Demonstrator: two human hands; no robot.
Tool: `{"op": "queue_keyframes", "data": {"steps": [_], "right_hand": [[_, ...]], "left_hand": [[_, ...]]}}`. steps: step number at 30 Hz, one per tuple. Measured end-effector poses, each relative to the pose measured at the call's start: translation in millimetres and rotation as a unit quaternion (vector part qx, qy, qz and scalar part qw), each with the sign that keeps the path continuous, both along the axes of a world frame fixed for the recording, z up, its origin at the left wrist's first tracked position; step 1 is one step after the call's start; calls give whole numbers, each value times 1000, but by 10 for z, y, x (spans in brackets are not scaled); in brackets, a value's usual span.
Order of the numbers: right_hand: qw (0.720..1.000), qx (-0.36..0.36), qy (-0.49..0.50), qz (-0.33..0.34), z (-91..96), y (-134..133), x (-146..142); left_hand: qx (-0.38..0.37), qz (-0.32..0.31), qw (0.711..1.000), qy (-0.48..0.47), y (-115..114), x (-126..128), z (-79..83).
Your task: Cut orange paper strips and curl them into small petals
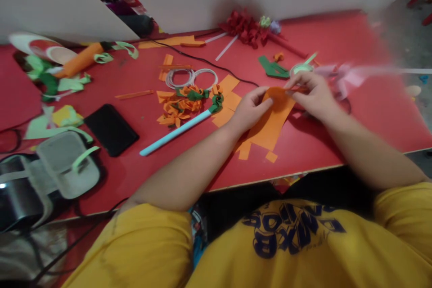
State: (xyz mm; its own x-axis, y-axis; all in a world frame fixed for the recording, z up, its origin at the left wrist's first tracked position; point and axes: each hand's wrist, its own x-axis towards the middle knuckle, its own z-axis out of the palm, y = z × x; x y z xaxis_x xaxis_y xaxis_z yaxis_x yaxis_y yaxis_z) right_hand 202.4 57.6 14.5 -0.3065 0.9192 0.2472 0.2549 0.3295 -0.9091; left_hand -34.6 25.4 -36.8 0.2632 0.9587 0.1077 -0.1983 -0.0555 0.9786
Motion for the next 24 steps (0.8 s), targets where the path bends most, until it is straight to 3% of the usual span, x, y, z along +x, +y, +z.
{"op": "queue_keyframes", "data": {"steps": [2, 7, 11, 15, 18, 24], "right_hand": [[1000, 23, -17, 6, -1, 6, 11], [980, 172, -95, 10, 29, -5, 52], [976, 184, -114, 37, 58, -49, 72], [966, 217, -126, 68, 78, -22, 84], [966, 198, -146, 74, 70, 36, 87], [971, 184, -121, 92, 42, 81, 102]], "left_hand": [[4, -2, 1000, 19, 23, -10, -26], [48, 23, 995, 86, 58, -20, -63], [72, 30, 989, 125, 31, -32, -53], [24, 24, 997, 64, -22, -40, 34], [-19, 36, 999, 15, -51, -22, 102], [-21, 48, 999, -12, -35, 23, 100]]}}
